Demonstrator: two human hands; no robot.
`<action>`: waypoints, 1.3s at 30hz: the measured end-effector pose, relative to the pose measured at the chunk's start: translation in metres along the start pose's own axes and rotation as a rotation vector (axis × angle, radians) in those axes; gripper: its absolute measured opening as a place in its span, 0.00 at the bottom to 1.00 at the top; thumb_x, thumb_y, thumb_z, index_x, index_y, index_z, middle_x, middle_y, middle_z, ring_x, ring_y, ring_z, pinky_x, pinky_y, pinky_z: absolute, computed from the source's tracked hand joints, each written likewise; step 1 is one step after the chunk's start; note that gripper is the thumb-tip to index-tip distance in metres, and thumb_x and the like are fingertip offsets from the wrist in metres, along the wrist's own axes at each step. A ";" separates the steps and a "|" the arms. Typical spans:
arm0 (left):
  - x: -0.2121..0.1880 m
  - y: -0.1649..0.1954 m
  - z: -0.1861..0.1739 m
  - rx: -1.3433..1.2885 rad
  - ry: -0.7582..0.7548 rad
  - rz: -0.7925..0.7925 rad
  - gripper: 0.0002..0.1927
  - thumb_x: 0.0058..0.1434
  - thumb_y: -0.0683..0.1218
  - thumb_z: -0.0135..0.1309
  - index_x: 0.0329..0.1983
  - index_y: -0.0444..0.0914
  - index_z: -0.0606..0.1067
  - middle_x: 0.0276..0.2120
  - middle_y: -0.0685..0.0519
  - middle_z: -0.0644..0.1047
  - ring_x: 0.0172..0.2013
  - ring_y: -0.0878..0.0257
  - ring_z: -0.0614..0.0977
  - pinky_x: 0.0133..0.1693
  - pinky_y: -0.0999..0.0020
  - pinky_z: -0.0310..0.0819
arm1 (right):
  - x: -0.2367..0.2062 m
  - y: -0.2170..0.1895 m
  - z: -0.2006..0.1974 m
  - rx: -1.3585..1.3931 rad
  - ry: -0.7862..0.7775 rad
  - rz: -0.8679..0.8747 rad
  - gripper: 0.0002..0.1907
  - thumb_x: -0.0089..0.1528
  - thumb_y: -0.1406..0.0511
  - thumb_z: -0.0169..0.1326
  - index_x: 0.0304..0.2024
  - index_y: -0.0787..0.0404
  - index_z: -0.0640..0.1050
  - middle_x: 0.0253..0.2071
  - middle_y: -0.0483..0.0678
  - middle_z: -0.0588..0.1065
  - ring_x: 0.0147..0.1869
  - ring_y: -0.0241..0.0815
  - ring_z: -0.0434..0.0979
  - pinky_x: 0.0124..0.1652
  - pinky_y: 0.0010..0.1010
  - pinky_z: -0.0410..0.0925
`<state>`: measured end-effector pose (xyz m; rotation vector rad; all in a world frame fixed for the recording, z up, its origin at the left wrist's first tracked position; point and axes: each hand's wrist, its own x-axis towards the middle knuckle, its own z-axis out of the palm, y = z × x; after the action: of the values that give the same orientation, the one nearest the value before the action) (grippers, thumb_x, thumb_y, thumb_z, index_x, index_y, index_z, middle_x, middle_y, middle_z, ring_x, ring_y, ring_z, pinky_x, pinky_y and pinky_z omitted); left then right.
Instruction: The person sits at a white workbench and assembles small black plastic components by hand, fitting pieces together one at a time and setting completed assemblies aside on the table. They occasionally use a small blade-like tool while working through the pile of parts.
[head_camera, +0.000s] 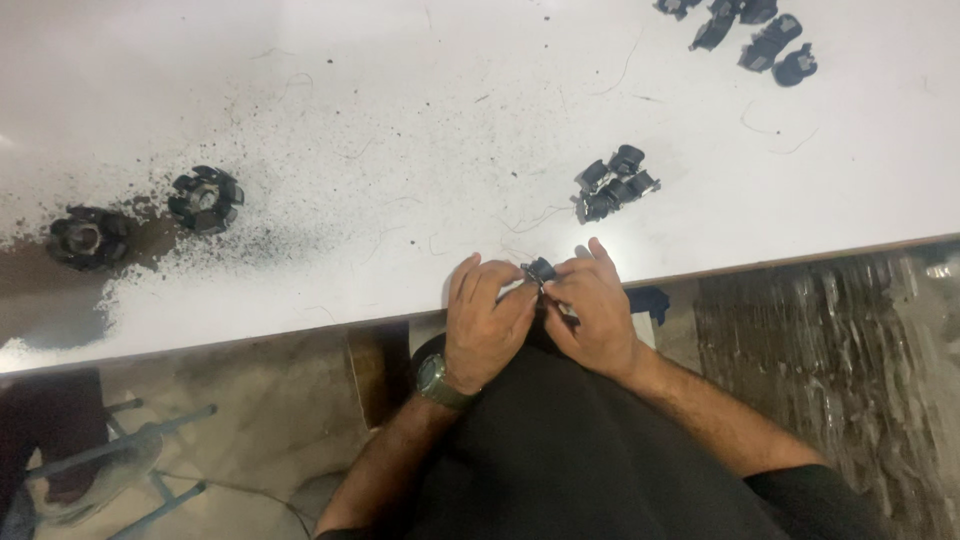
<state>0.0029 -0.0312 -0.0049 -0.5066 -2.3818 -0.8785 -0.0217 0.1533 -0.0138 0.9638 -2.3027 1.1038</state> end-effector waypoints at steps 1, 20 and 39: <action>-0.001 0.001 0.001 -0.019 0.008 -0.006 0.09 0.59 0.39 0.63 0.43 0.39 0.80 0.45 0.51 0.76 0.50 0.56 0.79 0.63 0.47 0.68 | -0.001 0.000 0.000 0.010 0.001 0.005 0.15 0.52 0.76 0.63 0.41 0.64 0.75 0.36 0.51 0.74 0.53 0.55 0.78 0.69 0.63 0.57; -0.004 0.001 0.006 -0.068 -0.035 -0.229 0.06 0.60 0.41 0.60 0.41 0.39 0.78 0.48 0.52 0.78 0.56 0.54 0.77 0.68 0.45 0.55 | -0.012 0.004 0.006 -0.007 -0.003 -0.083 0.18 0.53 0.79 0.62 0.44 0.63 0.76 0.44 0.52 0.78 0.59 0.51 0.79 0.71 0.59 0.55; 0.021 -0.008 -0.014 -0.017 -0.198 -0.227 0.13 0.63 0.48 0.60 0.49 0.39 0.81 0.63 0.46 0.72 0.70 0.47 0.62 0.68 0.33 0.42 | 0.019 0.000 -0.013 -0.263 -0.026 0.104 0.22 0.52 0.62 0.69 0.47 0.61 0.82 0.44 0.52 0.72 0.63 0.56 0.67 0.69 0.68 0.42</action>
<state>-0.0129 -0.0431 0.0128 -0.3473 -2.6539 -0.9881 -0.0335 0.1563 0.0056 0.7693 -2.4655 0.8032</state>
